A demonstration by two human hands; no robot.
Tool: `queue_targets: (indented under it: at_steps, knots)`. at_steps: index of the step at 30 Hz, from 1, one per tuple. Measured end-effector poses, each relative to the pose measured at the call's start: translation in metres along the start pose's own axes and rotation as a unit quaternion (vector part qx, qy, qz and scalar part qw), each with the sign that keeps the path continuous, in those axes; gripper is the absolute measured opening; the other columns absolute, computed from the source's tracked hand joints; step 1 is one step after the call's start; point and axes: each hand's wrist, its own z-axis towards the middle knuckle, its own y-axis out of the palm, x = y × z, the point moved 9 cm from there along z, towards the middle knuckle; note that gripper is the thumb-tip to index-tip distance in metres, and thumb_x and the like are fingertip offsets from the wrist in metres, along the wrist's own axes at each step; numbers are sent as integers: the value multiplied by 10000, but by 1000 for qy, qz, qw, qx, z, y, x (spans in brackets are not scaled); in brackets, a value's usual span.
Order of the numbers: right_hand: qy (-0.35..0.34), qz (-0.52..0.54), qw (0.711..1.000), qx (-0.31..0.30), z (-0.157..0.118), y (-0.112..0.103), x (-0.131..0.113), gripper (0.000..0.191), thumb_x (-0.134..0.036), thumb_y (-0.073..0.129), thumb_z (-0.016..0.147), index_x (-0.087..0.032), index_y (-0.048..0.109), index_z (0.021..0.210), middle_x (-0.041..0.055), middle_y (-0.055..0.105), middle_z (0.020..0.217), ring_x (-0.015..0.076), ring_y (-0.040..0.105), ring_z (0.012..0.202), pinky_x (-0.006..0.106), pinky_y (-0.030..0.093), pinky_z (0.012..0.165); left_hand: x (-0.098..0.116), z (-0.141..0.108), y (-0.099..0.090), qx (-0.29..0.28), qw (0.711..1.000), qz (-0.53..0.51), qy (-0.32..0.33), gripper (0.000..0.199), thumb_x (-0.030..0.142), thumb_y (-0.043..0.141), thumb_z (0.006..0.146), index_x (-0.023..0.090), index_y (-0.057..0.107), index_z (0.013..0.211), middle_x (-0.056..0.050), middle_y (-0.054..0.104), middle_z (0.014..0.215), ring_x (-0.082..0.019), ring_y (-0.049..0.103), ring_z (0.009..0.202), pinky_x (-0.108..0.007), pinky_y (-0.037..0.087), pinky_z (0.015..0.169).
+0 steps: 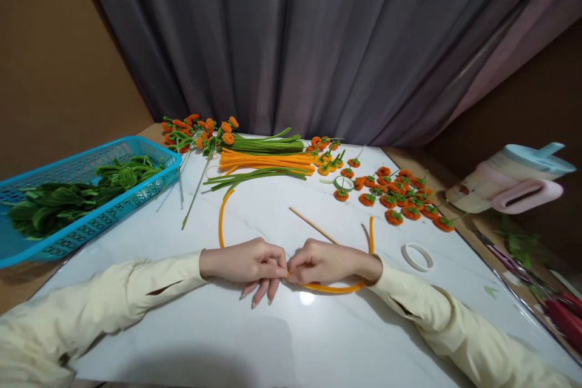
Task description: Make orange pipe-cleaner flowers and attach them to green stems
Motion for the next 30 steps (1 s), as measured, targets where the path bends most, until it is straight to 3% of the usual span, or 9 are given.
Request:
queue_targets:
  at_steps: [9, 17, 21, 30]
  knots:
    - [-54, -65, 996, 10, -1, 4, -9, 145, -161, 432, 733, -140, 498, 607, -56, 335, 513, 45, 291, 471, 159, 264, 453, -1, -1, 1, -6, 999, 40, 10, 283, 443, 451, 888, 166, 458, 829, 41, 574, 569, -65, 515, 379, -136, 366, 320]
    - [-33, -74, 996, 23, 0, 6, -7, 190, -224, 517, 745, -129, 499, 581, -62, 372, 508, 34, 275, 475, 140, 267, 451, -4, 0, 2, -38, 999, 10, 18, 332, 480, 486, 867, 149, 491, 841, 22, 586, 579, -62, 535, 397, -129, 384, 338]
    - [-56, -93, 994, 20, -1, 6, -13, 232, -237, 506, 760, -138, 451, 557, -68, 325, 493, 29, 252, 460, 137, 242, 438, -4, 0, 2, -41, 999, 0, 12, 353, 503, 519, 839, 151, 498, 836, 24, 590, 589, -62, 537, 411, -134, 403, 347]
    - [-29, -32, 999, -11, 0, 7, -3, 246, -255, 467, 789, -128, 459, 579, -50, 310, 551, 39, 278, 508, 148, 260, 472, -4, 0, 1, -48, 999, -4, 4, 363, 509, 553, 812, 150, 529, 863, 5, 615, 640, -66, 550, 439, -140, 426, 365]
